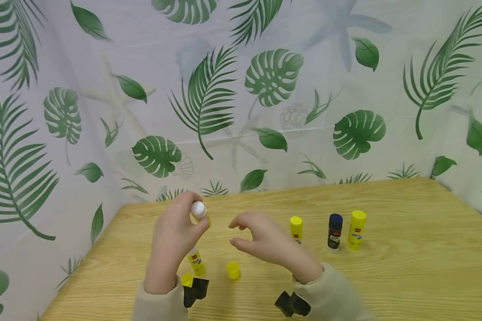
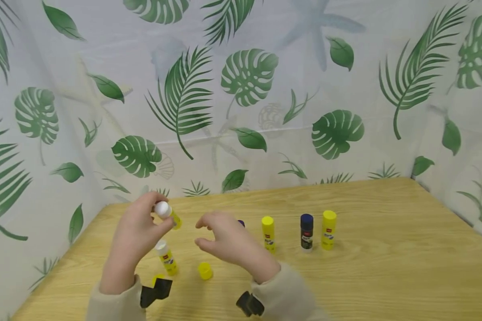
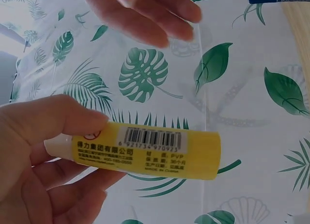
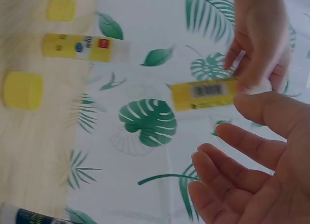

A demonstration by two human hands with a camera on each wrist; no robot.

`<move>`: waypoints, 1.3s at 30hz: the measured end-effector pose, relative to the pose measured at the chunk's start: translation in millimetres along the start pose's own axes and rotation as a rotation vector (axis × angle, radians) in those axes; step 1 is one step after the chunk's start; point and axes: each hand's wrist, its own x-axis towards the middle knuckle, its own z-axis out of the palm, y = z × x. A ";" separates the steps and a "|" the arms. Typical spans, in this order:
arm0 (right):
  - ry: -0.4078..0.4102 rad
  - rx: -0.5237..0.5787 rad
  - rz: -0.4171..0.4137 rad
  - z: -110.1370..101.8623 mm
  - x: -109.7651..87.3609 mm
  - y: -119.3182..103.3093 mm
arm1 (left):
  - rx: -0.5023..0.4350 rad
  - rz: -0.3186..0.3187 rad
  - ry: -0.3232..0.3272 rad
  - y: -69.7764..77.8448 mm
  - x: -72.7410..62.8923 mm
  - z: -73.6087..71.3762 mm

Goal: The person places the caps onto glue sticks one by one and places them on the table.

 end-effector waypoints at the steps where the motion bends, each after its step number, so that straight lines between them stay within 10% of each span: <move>1: -0.016 0.002 0.001 3.2 1.0 0.3 | 0.007 0.008 0.014 0.9 -0.2 0.1; 10: -0.172 -0.011 0.055 33.3 7.8 11.7 | -0.034 0.038 0.087 3.5 2.9 4.7; 39: -0.462 -0.058 0.138 64.5 1.2 23.8 | -0.040 0.138 -0.051 8.9 4.7 22.7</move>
